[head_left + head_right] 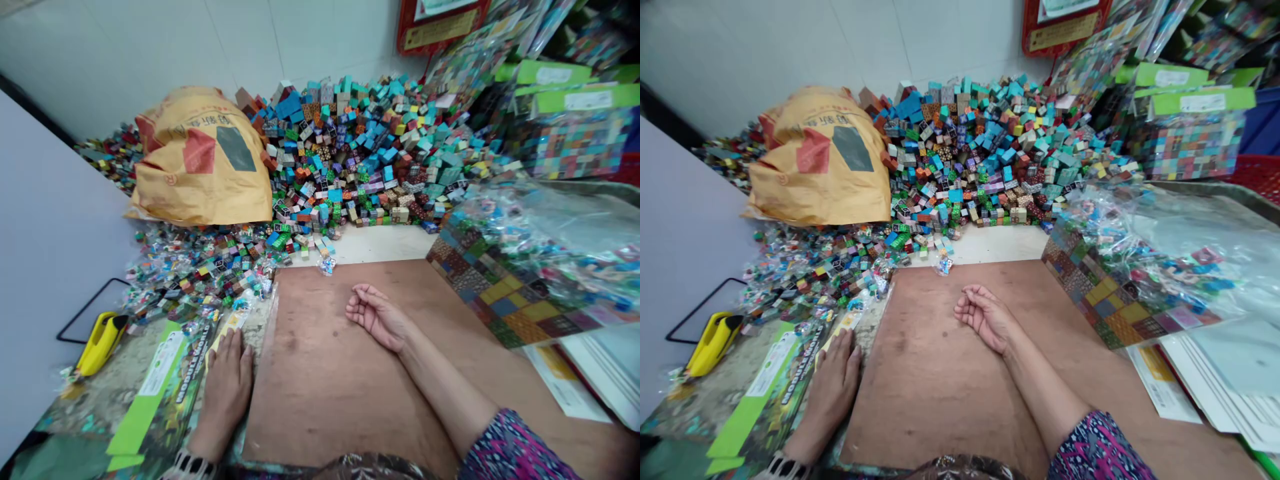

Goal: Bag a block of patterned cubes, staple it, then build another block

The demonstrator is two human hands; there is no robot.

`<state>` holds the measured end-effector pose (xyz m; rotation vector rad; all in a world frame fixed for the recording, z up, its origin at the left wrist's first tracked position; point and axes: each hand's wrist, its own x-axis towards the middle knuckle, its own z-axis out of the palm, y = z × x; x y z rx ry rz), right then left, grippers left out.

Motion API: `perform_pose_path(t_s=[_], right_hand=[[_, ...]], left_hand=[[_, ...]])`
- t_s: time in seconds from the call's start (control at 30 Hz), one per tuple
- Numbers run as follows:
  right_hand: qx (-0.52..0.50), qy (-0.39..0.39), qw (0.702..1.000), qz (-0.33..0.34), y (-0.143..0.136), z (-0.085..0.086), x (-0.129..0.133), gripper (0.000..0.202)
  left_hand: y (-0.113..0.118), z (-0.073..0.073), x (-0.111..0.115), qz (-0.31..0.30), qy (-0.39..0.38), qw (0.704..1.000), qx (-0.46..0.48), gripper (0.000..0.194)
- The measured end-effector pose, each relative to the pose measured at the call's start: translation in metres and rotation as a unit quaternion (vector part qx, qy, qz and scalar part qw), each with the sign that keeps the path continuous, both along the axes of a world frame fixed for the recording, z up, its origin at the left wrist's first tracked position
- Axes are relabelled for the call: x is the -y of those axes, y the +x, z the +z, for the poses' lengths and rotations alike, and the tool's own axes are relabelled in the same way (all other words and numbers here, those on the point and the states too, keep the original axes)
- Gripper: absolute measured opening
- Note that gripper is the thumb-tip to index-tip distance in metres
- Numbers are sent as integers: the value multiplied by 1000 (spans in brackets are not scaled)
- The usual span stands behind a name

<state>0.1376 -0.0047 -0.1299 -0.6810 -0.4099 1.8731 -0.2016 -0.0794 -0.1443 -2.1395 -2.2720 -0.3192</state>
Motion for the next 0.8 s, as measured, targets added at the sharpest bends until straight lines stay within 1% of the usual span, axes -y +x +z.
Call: perform_pose_path(t_s=[0.13,0.27,0.33,0.5,0.6,0.67,0.7,0.73,0.77,0.8], right_hand=[[13,-2,1000,-2,-1,1,1,22],[13,-6,1000,-4,-1,1,1,24],[10,-9,1000,-5,-1,1,1,24],[20,-16,1000,-9,-1,3,1,27],[49,-13,998,-20,-4,6,7,33],[94,-6,995,-17,-8,8,9,34],[130,2,991,-2,-10,9,9,34],[188,18,982,16,-12,11,6,32],[261,41,964,30,-15,13,1,29],[338,68,938,35,-17,15,-6,26]], left_hand=[[1,1,4,-21,25,999,27,51],[0,1,7,-41,68,996,26,47],[0,2,7,-62,91,994,20,45],[4,11,10,-120,150,981,-12,37],[8,18,13,-151,191,970,-10,36],[11,24,13,-167,211,963,-2,37],[12,28,13,-174,217,960,5,38],[14,33,12,-182,224,957,14,40],[17,38,10,-190,231,954,24,41],[19,43,7,-197,237,951,35,42]])
